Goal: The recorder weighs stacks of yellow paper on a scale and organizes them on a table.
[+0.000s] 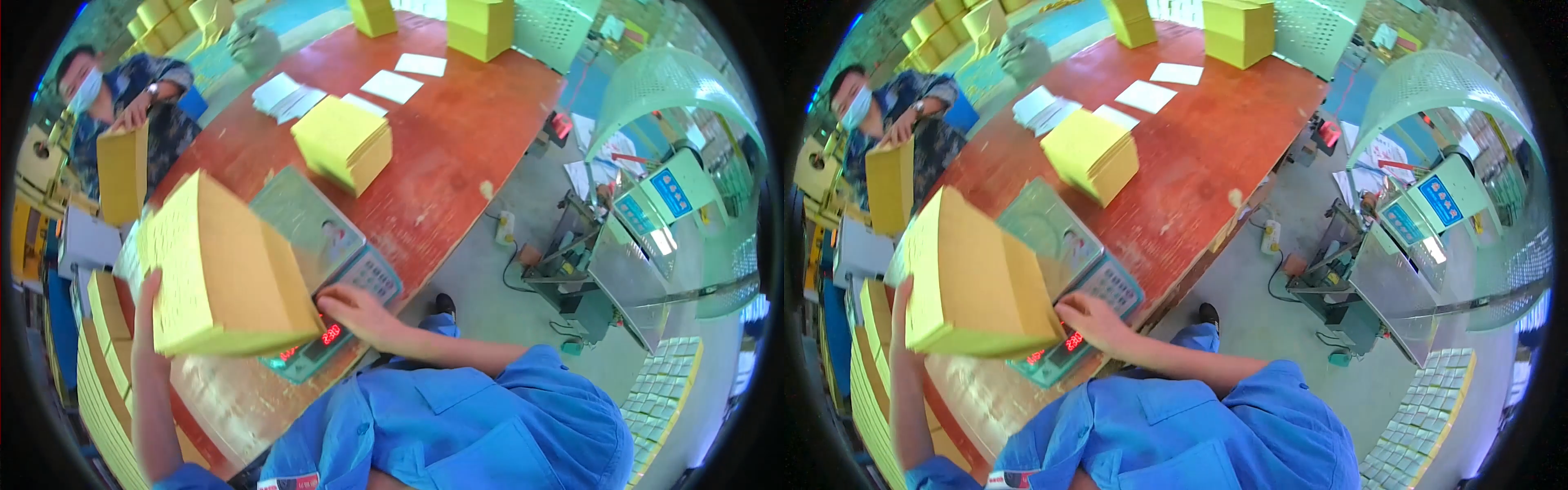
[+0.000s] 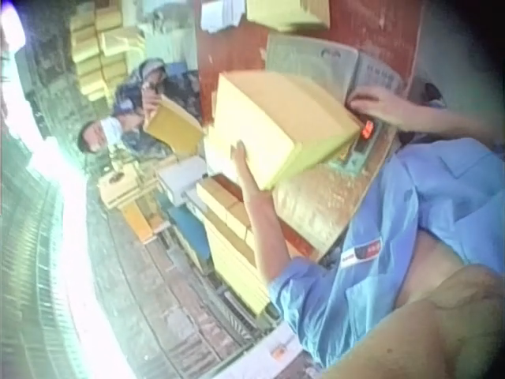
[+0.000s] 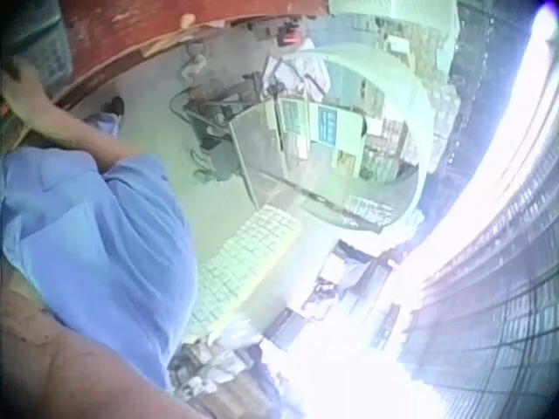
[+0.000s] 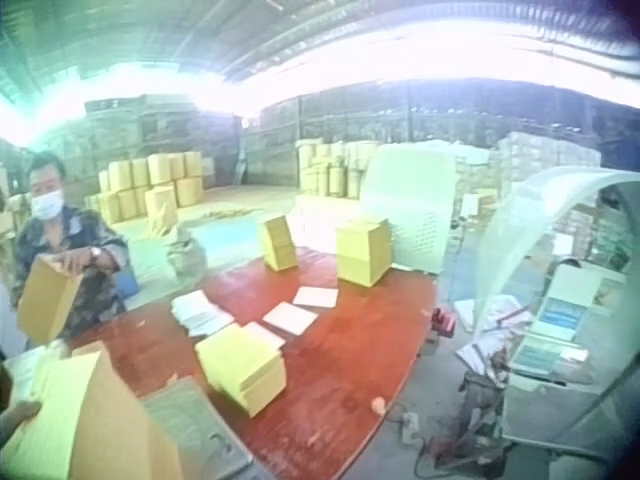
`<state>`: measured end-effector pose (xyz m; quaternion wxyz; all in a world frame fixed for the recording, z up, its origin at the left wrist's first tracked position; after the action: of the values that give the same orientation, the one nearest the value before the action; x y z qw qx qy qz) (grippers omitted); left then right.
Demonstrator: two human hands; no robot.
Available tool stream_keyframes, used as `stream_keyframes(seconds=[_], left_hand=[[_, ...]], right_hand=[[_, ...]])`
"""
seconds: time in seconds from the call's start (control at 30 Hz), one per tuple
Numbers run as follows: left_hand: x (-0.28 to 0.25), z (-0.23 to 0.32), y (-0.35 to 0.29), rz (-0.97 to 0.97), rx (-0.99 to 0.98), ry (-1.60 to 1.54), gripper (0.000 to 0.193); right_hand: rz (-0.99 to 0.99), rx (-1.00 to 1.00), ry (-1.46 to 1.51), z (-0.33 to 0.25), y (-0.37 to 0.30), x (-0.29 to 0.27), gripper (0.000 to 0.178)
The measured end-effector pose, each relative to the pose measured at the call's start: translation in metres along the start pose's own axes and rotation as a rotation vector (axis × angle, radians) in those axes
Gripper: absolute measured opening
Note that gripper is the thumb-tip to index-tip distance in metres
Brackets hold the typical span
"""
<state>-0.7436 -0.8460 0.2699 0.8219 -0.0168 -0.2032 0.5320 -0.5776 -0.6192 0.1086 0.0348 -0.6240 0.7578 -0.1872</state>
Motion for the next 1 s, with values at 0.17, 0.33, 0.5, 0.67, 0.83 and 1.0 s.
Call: stream_keyframes(seconds=[0.17, 0.33, 0.5, 0.67, 0.83, 1.0], left_hand=[[0.031, -0.018, -0.019, 0.116, -0.001, 0.036, 0.053], [0.111, -0.047, -0.017, 0.117, 0.212, -0.010, 0.049], [0.243, -0.111, 0.053, 0.191, 0.169, -0.176, 0.061], [0.438, -0.153, 0.186, -0.086, -0.064, -0.234, 0.062], [0.526, -0.196, 0.315, -0.089, -0.191, -0.159, 0.059], [0.609, -0.185, 0.394, -0.185, -0.116, -0.004, 0.067]], right_hand=[[-0.341, 0.256, 0.449, 0.001, 0.005, -0.023, 0.040], [-0.416, 0.104, 0.330, -0.060, 0.007, -0.132, 0.039], [-0.266, 0.026, 0.299, -0.120, 0.049, -0.305, 0.035], [0.015, 0.026, 0.240, -0.123, 0.135, -0.487, 0.031], [0.103, 0.154, 0.078, -0.152, 0.196, -0.590, 0.034], [0.379, 0.008, 0.229, -0.154, 0.262, -0.668, 0.039]])
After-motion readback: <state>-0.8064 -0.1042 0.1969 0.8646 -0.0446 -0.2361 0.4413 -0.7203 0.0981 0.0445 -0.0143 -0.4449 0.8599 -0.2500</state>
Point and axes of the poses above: each hand's wrist, its own y-axis towards the middle knuckle, its own x-axis out of the palm, z = x × y, the point moved 5 cm from there along y, towards the middle knuckle, and after that the axes turned 8 degrees about x, right-handed, at the moved point
